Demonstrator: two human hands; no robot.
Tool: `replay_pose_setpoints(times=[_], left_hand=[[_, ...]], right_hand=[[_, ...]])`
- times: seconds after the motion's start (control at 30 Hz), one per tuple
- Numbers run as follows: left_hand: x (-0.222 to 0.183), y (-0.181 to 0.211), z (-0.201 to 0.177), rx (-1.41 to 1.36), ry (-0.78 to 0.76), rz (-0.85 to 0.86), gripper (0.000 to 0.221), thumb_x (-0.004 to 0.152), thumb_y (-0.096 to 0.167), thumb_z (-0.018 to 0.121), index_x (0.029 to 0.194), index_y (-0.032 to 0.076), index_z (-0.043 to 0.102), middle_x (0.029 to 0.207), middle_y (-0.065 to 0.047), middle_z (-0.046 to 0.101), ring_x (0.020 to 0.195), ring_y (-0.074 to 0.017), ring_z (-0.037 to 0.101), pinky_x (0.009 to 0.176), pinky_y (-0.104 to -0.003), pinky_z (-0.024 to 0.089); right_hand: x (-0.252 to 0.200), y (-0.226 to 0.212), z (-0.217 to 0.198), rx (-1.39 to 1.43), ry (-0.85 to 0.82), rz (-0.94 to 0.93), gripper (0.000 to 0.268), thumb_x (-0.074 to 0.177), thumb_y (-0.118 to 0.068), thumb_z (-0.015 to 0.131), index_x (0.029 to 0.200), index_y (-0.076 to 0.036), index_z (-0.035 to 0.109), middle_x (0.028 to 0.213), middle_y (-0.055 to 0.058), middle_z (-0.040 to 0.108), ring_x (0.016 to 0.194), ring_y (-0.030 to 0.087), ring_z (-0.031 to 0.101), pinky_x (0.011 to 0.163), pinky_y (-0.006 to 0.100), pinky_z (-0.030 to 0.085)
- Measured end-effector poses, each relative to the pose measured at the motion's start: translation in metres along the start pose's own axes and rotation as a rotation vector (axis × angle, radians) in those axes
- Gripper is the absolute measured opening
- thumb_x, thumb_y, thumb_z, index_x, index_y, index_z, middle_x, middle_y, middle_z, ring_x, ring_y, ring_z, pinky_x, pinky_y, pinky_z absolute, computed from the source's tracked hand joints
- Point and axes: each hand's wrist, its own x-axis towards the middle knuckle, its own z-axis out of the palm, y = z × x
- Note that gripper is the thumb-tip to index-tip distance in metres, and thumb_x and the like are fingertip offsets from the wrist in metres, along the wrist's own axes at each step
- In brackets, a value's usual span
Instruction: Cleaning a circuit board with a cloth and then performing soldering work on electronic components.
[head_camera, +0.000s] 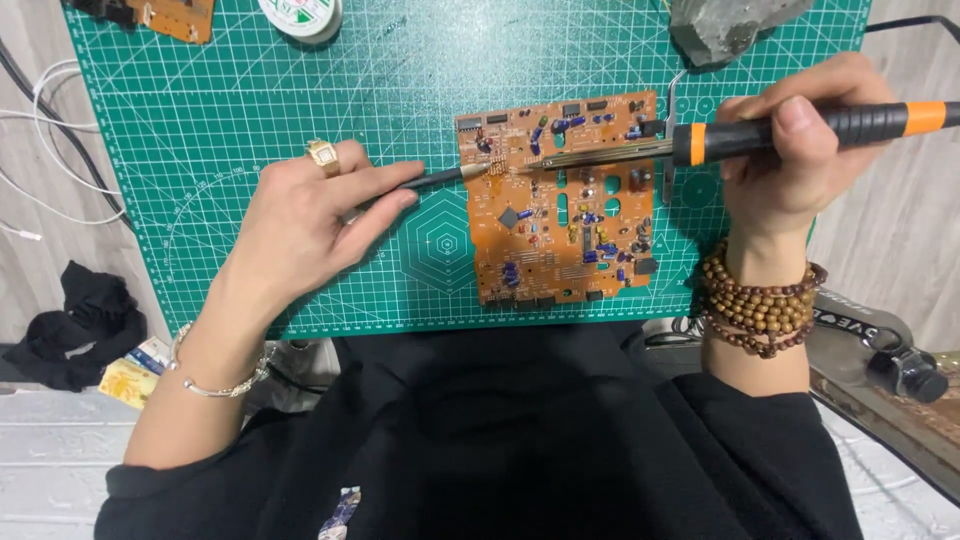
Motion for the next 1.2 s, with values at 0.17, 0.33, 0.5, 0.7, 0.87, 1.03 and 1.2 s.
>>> replay_pose_setpoints(times=[0.17, 0.33, 0.5, 0.7, 0.87, 1.03, 1.2], left_hand=[[-0.001, -0.005, 0.005, 0.021, 0.005, 0.019, 0.018, 0.092, 0.005, 0.075, 0.108, -0.002, 0.079, 0.066, -0.004, 0.052, 0.047, -0.0117, 0.038, 0.043, -0.026, 0.03], [-0.001, -0.003, 0.002, 0.07, 0.015, 0.032, 0.018, 0.091, 0.006, 0.076, 0.108, 0.002, 0.081, 0.069, -0.002, 0.054, 0.048, -0.0108, 0.039, 0.044, -0.025, 0.032], [-0.001, -0.004, 0.003, 0.078, 0.014, 0.037, 0.017, 0.092, 0.007, 0.077, 0.108, 0.004, 0.081, 0.074, -0.003, 0.054, 0.049, -0.0109, 0.039, 0.046, -0.025, 0.033], [0.0, 0.0, 0.002, 0.051, 0.013, 0.021, 0.018, 0.09, 0.005, 0.078, 0.107, 0.004, 0.081, 0.076, -0.003, 0.054, 0.048, -0.0099, 0.038, 0.044, -0.025, 0.03], [0.0, 0.001, 0.003, 0.012, 0.017, -0.012, 0.019, 0.088, 0.003, 0.078, 0.107, 0.004, 0.08, 0.081, -0.006, 0.057, 0.05, -0.0107, 0.04, 0.044, -0.024, 0.032], [0.0, 0.001, 0.005, 0.039, 0.018, 0.0, 0.018, 0.089, 0.003, 0.077, 0.106, 0.005, 0.08, 0.091, -0.008, 0.064, 0.048, -0.0101, 0.043, 0.044, -0.024, 0.035], [-0.002, 0.0, 0.005, 0.026, 0.01, -0.009, 0.019, 0.088, 0.003, 0.077, 0.107, 0.004, 0.08, 0.08, -0.004, 0.064, 0.05, -0.0099, 0.044, 0.044, -0.024, 0.035]], right_hand=[[-0.001, 0.002, 0.003, -0.005, -0.024, 0.012, 0.023, 0.101, -0.025, 0.059, 0.097, -0.004, 0.052, 0.074, 0.011, 0.057, 0.057, 0.019, 0.055, 0.057, 0.027, 0.048], [-0.002, 0.003, 0.006, -0.001, -0.045, 0.029, 0.023, 0.1, -0.024, 0.06, 0.094, -0.003, 0.053, 0.074, 0.01, 0.056, 0.052, 0.017, 0.05, 0.055, 0.027, 0.047], [-0.003, 0.001, 0.007, -0.003, -0.052, 0.046, 0.023, 0.099, -0.024, 0.061, 0.096, -0.003, 0.052, 0.077, 0.012, 0.057, 0.052, 0.017, 0.049, 0.052, 0.027, 0.045], [-0.003, 0.002, 0.007, -0.016, -0.061, 0.027, 0.023, 0.1, -0.025, 0.059, 0.098, -0.003, 0.051, 0.077, 0.012, 0.057, 0.053, 0.018, 0.05, 0.056, 0.028, 0.046], [-0.005, -0.001, 0.008, -0.039, -0.053, 0.052, 0.023, 0.1, -0.025, 0.06, 0.098, -0.003, 0.052, 0.078, 0.013, 0.058, 0.054, 0.018, 0.051, 0.056, 0.027, 0.046], [-0.006, 0.001, 0.009, -0.031, -0.04, 0.062, 0.025, 0.099, -0.026, 0.062, 0.097, -0.002, 0.053, 0.078, 0.012, 0.058, 0.057, 0.018, 0.052, 0.062, 0.028, 0.05], [-0.007, 0.0, 0.01, -0.016, -0.052, 0.087, 0.022, 0.098, -0.023, 0.062, 0.097, -0.003, 0.052, 0.078, 0.014, 0.059, 0.052, 0.016, 0.049, 0.051, 0.025, 0.042]])
